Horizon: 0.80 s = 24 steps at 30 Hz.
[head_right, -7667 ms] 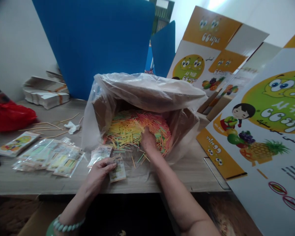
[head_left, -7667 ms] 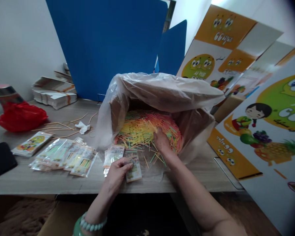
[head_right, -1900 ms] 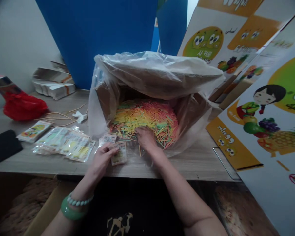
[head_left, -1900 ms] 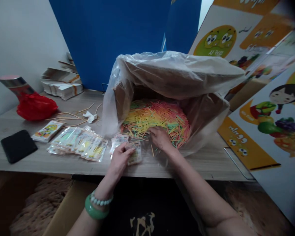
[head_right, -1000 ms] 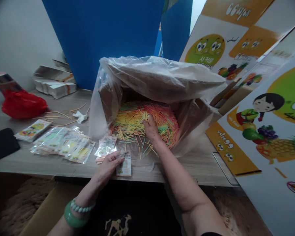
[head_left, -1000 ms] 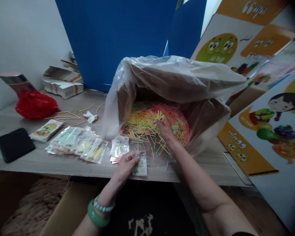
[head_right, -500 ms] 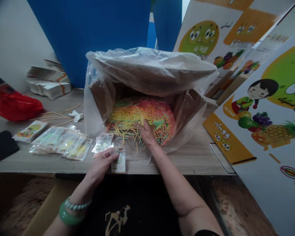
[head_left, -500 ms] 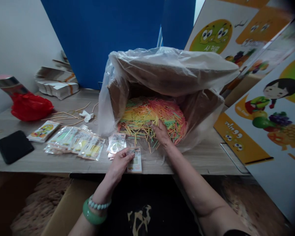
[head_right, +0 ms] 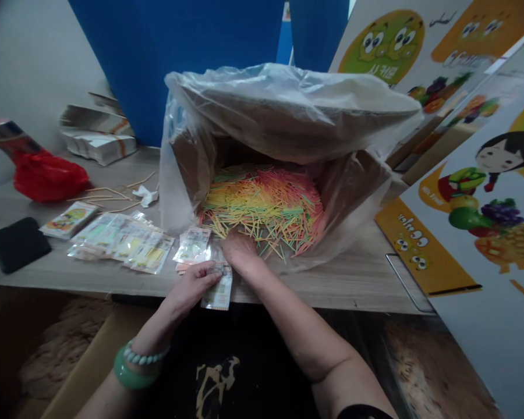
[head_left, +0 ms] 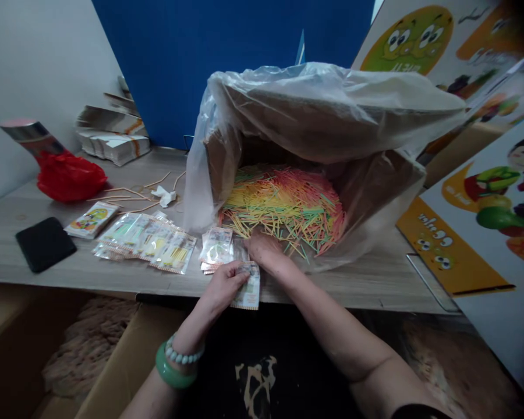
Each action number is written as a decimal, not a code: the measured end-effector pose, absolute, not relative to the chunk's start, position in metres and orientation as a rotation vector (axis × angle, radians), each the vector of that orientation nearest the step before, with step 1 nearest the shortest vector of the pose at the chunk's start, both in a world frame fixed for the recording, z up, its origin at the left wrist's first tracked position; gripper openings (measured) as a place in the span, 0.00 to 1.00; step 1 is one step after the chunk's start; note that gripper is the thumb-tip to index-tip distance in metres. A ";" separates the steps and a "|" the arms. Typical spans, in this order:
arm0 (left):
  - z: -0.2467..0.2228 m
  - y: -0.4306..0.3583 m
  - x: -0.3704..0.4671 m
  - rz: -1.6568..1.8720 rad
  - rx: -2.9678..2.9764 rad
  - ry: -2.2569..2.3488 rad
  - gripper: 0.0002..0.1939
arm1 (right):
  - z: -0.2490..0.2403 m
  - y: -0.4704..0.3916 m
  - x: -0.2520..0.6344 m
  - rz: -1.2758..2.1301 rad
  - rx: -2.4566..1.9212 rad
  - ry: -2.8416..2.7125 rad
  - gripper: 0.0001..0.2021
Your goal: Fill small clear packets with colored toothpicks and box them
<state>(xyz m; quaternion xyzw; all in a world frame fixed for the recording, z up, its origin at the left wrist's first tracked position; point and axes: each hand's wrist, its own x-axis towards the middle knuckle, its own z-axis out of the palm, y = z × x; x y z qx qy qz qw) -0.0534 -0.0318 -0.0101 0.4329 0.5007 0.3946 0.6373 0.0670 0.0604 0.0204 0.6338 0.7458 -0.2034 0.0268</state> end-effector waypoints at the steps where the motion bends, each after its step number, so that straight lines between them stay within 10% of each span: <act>1: -0.011 -0.031 -0.054 0.898 0.991 1.144 0.12 | 0.022 0.063 0.063 -0.613 1.985 2.266 0.19; 9: -0.012 -0.030 -0.054 0.909 0.995 1.120 0.10 | 0.017 0.086 0.072 -0.641 2.031 2.227 0.11; 16: -0.012 -0.032 -0.056 0.931 1.012 1.111 0.10 | -0.002 0.083 0.135 -1.728 2.238 2.591 0.12; 24: -0.001 -0.033 -0.055 0.882 0.956 1.138 0.12 | -0.014 0.068 0.146 -1.907 2.392 2.870 0.08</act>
